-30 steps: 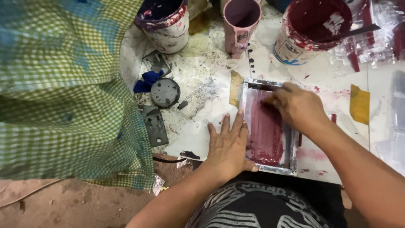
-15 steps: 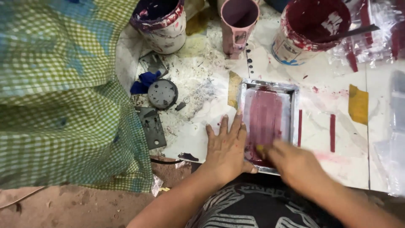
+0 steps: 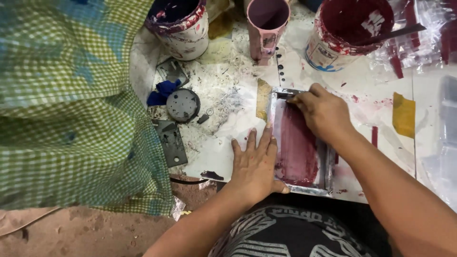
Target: Preparing for screen printing by mixing ink in a container and spreading it onto the screen mesh.
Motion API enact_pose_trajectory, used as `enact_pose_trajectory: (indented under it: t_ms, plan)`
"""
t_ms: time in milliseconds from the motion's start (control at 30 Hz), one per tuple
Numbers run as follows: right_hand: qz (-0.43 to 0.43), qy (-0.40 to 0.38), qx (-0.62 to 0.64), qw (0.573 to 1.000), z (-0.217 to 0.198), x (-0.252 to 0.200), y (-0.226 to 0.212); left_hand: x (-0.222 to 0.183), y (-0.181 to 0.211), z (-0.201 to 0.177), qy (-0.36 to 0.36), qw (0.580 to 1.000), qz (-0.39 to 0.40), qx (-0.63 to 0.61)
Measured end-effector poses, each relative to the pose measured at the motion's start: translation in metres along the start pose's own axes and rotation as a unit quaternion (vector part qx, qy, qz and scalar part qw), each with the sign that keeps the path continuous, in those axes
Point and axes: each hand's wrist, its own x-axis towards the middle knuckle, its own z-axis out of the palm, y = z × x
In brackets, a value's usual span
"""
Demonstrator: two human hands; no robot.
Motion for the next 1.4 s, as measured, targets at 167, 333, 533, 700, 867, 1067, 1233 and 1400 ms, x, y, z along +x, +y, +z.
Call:
enact_pose_trajectory:
  t_ms: [167, 333, 533, 700, 867, 1067, 1233, 1400]
  plan:
    - [-0.04, -0.144, -0.023, 0.988, -0.036, -0.051, -0.045, -0.002, -0.003, 0.004, 0.015, 1.0, 0.017, -0.019]
    - [-0.133, -0.163, 0.036, 0.977, -0.047, -0.14, -0.057, 0.0, -0.005, 0.005, 0.038, 0.999, 0.029, -0.014]
    - [-0.091, -0.18, 0.08, 0.976, -0.066, -0.091, -0.057, 0.0, -0.006, 0.005, 0.025, 0.999, 0.022, -0.02]
    - [0.037, 0.011, -0.083, 0.996, -0.03, -0.047, -0.007, -0.014, -0.002, -0.007, 0.063, 0.996, 0.056, -0.026]
    - [0.002, 0.033, -0.077, 0.996, -0.017, -0.029, 0.002, -0.011, -0.003, -0.004, 0.07, 0.996, 0.054, -0.02]
    - [0.007, 0.019, -0.095, 0.995, 0.007, -0.037, 0.016, -0.013, -0.001, -0.006, 0.067, 0.996, 0.057, -0.027]
    - [0.002, -0.007, -0.07, 0.998, -0.02, -0.023, 0.004, -0.013, 0.001, -0.004, 0.063, 0.996, 0.059, -0.019]
    - [-0.002, 0.013, -0.11, 0.994, 0.007, -0.011, 0.038, -0.011, -0.001, -0.006, 0.048, 0.997, 0.049, -0.025]
